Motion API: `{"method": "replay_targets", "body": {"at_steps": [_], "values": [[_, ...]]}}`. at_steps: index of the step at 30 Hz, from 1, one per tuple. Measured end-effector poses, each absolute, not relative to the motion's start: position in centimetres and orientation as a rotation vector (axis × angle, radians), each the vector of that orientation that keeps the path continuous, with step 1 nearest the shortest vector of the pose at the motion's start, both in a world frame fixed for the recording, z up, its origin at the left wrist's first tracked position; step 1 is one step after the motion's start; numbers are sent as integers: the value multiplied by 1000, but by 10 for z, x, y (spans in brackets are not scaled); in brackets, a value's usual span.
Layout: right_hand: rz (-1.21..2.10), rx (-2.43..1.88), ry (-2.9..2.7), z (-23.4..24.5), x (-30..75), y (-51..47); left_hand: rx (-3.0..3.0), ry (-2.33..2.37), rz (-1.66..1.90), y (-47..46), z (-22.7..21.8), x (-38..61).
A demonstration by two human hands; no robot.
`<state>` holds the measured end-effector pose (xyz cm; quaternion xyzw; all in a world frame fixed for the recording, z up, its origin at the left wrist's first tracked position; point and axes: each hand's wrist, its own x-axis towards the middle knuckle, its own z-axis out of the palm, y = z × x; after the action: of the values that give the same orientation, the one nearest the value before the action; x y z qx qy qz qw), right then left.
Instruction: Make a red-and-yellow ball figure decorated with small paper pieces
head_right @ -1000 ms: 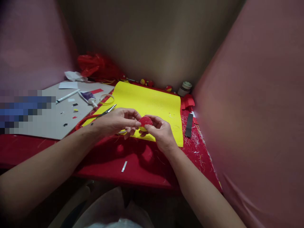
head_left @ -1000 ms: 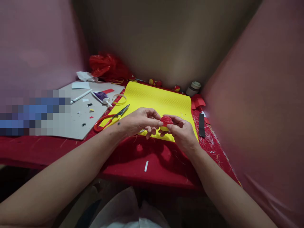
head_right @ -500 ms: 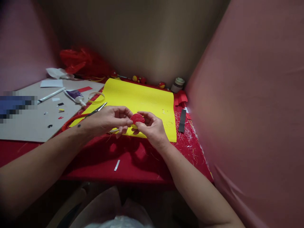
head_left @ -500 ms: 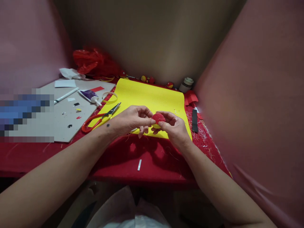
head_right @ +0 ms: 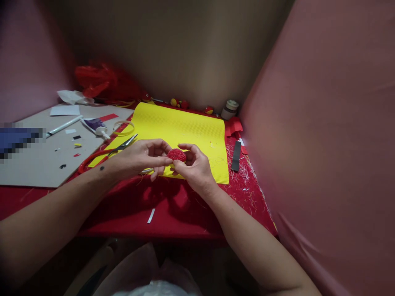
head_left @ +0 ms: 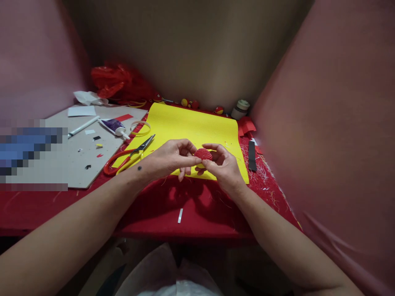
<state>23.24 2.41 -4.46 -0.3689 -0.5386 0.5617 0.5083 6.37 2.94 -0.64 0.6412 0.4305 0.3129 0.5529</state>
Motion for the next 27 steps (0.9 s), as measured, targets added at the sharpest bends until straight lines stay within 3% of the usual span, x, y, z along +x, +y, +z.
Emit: {"method": "replay_targets", "body": {"at_steps": [11,27], "values": [[1539,-599,-1304,-46,243,30,1590,1020,699,32,-3,53],[1469,-659,-1279,-49,239,32,1667,980,800,28,-6,59]]}}
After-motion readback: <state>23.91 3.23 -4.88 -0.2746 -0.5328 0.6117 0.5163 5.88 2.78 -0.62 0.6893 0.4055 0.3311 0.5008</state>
